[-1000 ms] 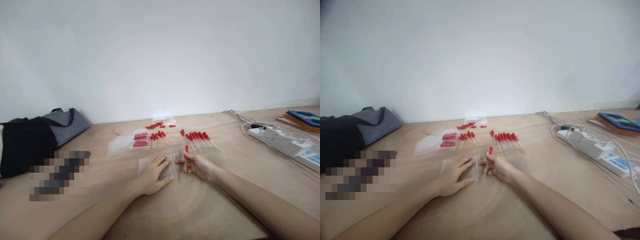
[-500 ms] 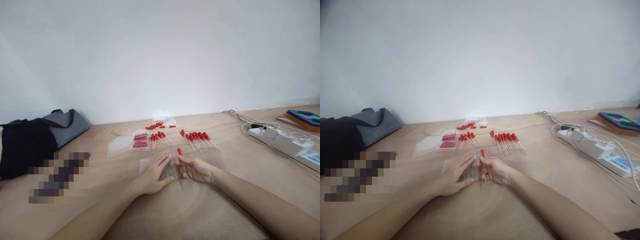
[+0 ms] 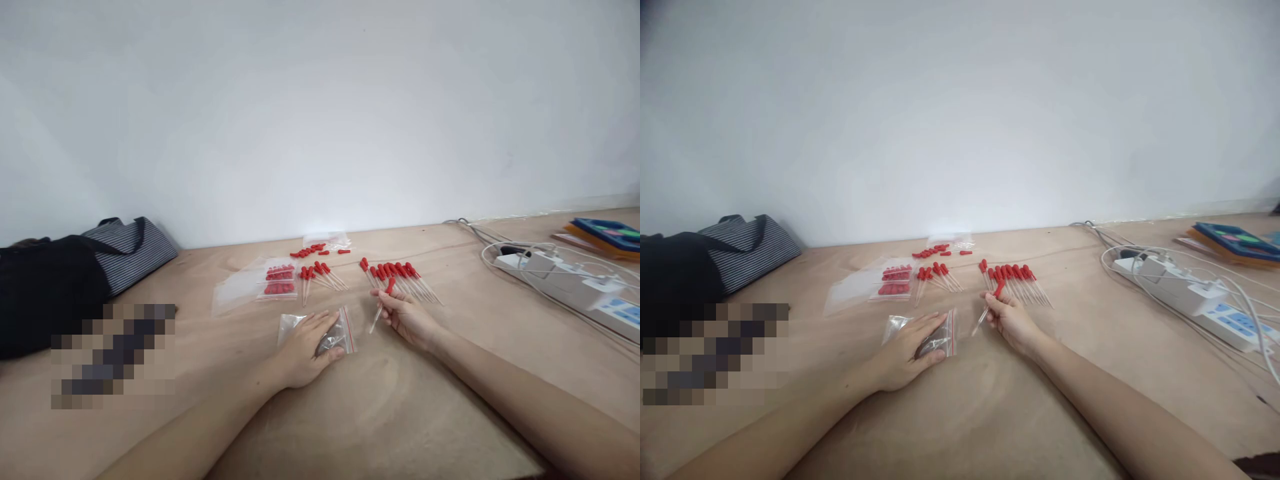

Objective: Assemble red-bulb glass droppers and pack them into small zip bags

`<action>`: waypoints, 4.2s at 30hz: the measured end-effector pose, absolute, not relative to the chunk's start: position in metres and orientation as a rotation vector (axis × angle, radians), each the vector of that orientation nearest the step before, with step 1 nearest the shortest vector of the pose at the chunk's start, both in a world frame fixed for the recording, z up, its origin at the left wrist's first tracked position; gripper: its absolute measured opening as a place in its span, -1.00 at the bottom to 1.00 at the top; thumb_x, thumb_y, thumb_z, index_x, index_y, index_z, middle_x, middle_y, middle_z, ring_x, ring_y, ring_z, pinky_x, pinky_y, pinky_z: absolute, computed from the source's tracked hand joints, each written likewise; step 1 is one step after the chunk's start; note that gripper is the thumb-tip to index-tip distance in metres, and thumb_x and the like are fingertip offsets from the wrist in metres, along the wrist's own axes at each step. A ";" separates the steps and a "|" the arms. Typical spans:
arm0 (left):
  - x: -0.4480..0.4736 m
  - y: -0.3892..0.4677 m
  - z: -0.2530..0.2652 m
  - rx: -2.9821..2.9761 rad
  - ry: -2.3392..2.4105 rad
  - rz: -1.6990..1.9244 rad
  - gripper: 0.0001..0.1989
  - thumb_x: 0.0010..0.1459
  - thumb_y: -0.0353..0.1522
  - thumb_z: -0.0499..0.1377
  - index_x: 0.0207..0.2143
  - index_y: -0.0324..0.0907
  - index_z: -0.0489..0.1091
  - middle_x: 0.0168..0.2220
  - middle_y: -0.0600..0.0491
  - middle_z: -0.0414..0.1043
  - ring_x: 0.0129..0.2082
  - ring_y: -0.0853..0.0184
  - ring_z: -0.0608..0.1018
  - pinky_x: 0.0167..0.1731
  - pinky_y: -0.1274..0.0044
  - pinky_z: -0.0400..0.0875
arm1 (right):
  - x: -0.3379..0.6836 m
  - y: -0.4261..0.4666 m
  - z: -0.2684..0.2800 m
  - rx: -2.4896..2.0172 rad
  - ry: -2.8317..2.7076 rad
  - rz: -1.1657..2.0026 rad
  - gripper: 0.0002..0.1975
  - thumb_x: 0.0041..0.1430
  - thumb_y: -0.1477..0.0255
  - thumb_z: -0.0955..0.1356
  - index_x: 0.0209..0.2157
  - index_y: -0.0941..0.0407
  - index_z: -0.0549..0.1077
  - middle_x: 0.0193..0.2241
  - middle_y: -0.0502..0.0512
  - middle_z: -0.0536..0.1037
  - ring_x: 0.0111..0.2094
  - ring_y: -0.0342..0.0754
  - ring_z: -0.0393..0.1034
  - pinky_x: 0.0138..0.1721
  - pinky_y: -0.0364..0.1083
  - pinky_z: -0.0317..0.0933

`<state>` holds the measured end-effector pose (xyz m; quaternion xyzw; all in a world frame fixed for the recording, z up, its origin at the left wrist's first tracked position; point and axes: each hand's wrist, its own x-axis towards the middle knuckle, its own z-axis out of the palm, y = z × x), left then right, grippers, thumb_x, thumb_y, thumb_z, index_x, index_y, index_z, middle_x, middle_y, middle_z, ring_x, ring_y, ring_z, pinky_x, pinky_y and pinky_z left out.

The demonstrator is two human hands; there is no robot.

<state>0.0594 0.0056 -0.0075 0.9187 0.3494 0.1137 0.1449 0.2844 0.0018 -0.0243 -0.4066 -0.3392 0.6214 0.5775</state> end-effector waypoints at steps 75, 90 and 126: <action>0.047 0.003 -0.006 2.597 1.066 0.459 -0.63 0.07 -0.25 0.08 -0.05 -0.16 0.30 0.00 -0.02 0.31 0.04 0.19 0.28 0.02 0.30 0.16 | 0.279 0.012 -0.024 -1.312 -1.535 1.328 -0.79 -0.31 0.38 0.45 -0.58 0.18 0.41 -0.72 -0.10 0.36 -0.76 -0.32 0.07 -0.74 -0.26 -0.04; 0.039 0.005 -0.011 2.638 1.012 0.473 -0.63 0.09 -0.25 0.05 -0.05 -0.17 0.29 -0.01 -0.01 0.32 0.03 0.19 0.29 0.00 0.29 0.19 | 0.233 0.130 -0.011 -1.930 -1.464 0.771 -0.78 -0.44 0.57 0.42 -0.56 0.23 0.45 -0.53 0.16 0.49 -0.45 0.00 0.37 -0.53 -0.16 0.17; 0.039 0.007 -0.011 2.657 1.028 0.450 -0.64 0.09 -0.25 0.05 -0.05 -0.14 0.29 0.01 -0.01 0.30 0.03 0.21 0.29 0.01 0.32 0.18 | 0.279 -0.007 -0.029 -1.031 -1.113 1.236 -0.58 -0.30 0.34 0.47 -0.46 0.09 0.15 -0.51 -0.04 0.45 -0.56 -0.17 0.34 -0.51 -0.15 0.22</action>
